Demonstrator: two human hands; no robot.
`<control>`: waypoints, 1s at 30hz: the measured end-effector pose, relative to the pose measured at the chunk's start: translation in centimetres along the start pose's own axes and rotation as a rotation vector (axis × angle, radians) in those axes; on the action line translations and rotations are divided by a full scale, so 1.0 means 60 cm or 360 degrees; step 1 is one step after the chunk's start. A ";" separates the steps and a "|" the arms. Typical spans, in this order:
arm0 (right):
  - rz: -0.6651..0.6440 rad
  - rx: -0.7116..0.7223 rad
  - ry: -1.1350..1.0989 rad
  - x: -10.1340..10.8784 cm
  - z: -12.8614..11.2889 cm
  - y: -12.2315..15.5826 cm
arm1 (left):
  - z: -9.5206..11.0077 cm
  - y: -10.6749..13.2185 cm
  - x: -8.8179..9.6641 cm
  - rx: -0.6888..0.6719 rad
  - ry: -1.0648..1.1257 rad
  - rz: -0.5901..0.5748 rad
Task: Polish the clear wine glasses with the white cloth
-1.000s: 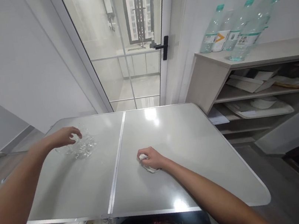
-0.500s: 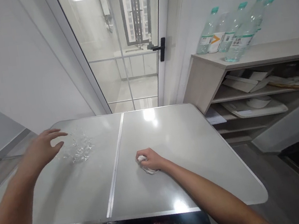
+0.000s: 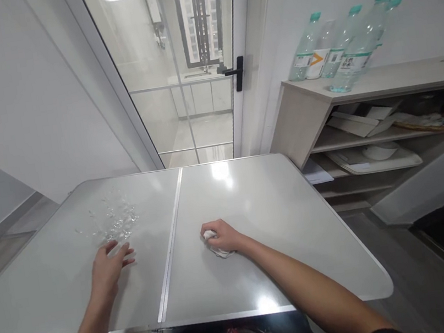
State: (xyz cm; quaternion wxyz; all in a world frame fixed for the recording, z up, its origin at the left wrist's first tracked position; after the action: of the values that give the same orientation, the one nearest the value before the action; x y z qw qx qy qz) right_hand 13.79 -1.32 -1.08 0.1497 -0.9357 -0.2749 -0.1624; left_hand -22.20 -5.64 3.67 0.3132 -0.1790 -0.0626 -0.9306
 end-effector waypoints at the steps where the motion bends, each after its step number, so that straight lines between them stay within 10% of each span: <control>1: -0.0002 -0.0002 0.0002 0.000 0.000 0.000 | -0.004 -0.003 -0.009 0.0021 0.0112 -0.0031; 20: 0.0025 -0.0002 -0.0043 0.000 -0.002 0.000 | -0.006 -0.048 -0.090 -0.0138 0.0476 0.0073; 30: 0.0655 -0.0238 -0.1278 0.035 -0.025 0.003 | 0.092 0.027 -0.147 -0.0837 -0.0035 -0.0342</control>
State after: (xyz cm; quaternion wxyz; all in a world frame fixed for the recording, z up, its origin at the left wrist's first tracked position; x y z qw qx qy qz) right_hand 15.24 -1.07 1.07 -0.0077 -0.9680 -0.1070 0.2270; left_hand -13.09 -0.75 5.51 0.1548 -0.2565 0.1589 -0.9407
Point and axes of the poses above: each hand's wrist, its own y-axis away from the middle knuckle, its own x-axis out of the back of the hand, z = x × y, the point moved 1 cm from there along -y, towards the middle knuckle, and after that the axes turned 2 degrees about -x, right-handed, at the moved point
